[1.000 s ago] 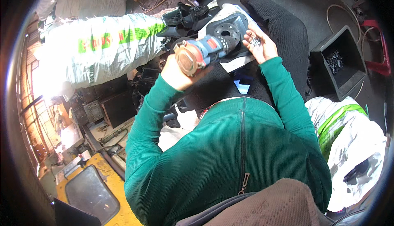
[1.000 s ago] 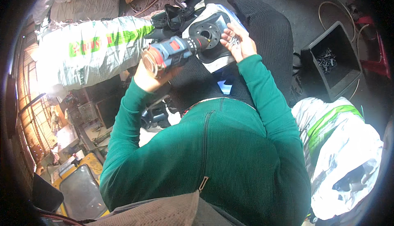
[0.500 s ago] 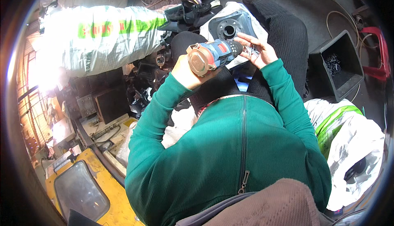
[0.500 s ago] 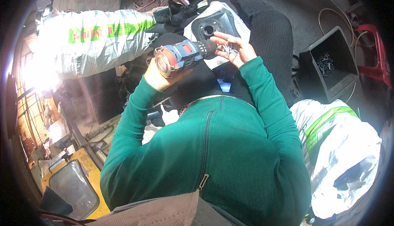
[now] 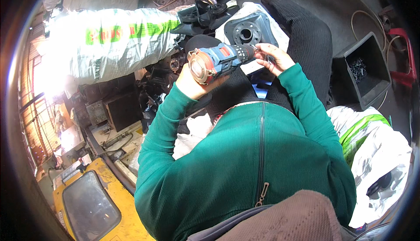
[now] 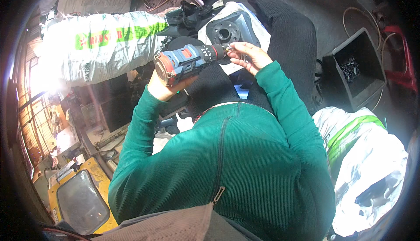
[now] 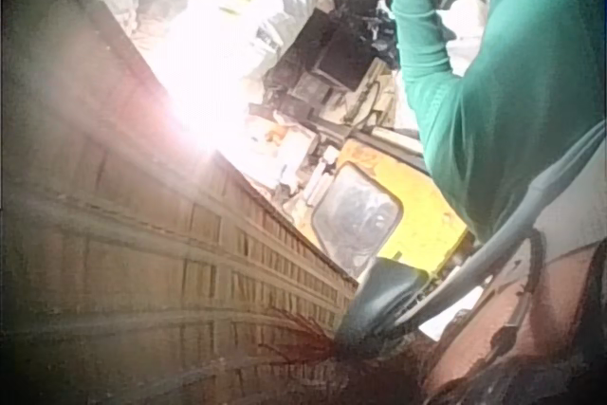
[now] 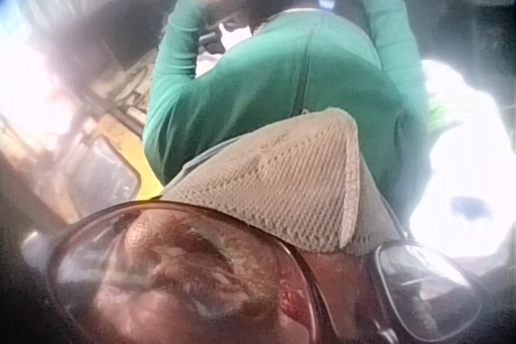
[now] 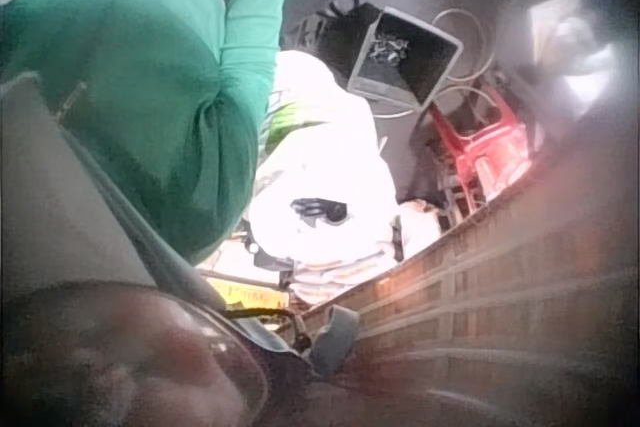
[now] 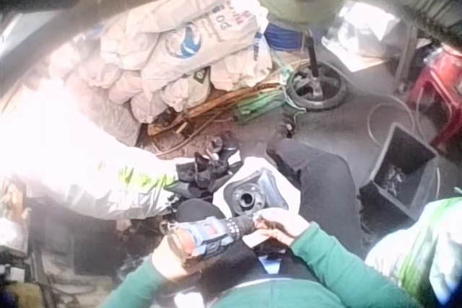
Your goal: The person uses a cordless drill to fasten screws into black plastic components, then wipes the parts with a green cloth. The person repeats this process on multiple similar parts, placing finished units aside.
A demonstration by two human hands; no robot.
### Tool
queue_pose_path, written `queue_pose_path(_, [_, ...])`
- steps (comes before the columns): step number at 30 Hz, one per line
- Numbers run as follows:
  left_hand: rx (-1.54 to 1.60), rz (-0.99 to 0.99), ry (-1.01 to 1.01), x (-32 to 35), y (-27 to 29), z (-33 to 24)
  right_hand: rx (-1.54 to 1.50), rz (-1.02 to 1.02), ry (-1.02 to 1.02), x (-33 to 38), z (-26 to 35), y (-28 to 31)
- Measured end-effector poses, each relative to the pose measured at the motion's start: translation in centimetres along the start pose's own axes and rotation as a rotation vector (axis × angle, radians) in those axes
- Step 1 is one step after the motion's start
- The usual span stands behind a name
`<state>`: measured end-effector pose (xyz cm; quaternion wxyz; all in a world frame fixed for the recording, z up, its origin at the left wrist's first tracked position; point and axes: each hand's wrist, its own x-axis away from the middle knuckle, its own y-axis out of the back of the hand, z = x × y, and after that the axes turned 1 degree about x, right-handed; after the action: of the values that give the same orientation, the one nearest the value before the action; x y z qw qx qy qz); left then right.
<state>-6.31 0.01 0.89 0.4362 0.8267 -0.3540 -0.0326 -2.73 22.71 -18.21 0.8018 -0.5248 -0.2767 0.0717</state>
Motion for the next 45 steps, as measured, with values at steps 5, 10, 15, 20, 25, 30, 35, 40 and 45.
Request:
queue_pose_path(5, [0.019, 0.011, 0.028, -0.1, 0.1, -0.2, -0.126, 0.001, -0.008, -0.7, -0.7, 1.0])
queue_pose_path(10, [0.038, 0.019, 0.053, -0.2, -0.2, 0.0, -0.177, -0.028, 0.018, -0.9, -0.6, 1.2])
queue_pose_path(15, [0.093, 0.011, 0.067, -0.4, 0.0, 0.1, -0.085, -0.057, 0.050, -1.0, -0.5, 1.2])
queue_pose_path(20, [0.022, 0.038, 0.021, -0.4, 0.3, 0.4, 0.032, -0.112, 0.022, -0.7, -0.1, 0.4])
queue_pose_path(25, [0.103, 0.095, 0.127, -0.5, 1.0, 0.1, 0.154, -0.112, 0.008, -0.8, 0.1, 0.4])
queue_pose_path(30, [0.168, 0.114, 0.175, -0.8, 1.0, 0.3, 0.177, -0.112, -0.020, -0.9, 0.4, 0.4])
queue_pose_path(35, [-0.001, 0.142, 0.000, -1.1, 0.8, 1.0, 0.159, -0.063, -0.128, -1.1, 1.0, 0.9])
queue_pose_path(40, [0.079, 0.195, 0.135, -1.5, 0.3, 1.0, 0.152, -0.125, -0.079, -1.6, 0.3, 1.1])
queue_pose_path(45, [-0.222, 0.136, -0.032, -2.7, 0.4, 1.9, 0.112, -0.486, 0.140, -2.7, -0.4, 2.8])
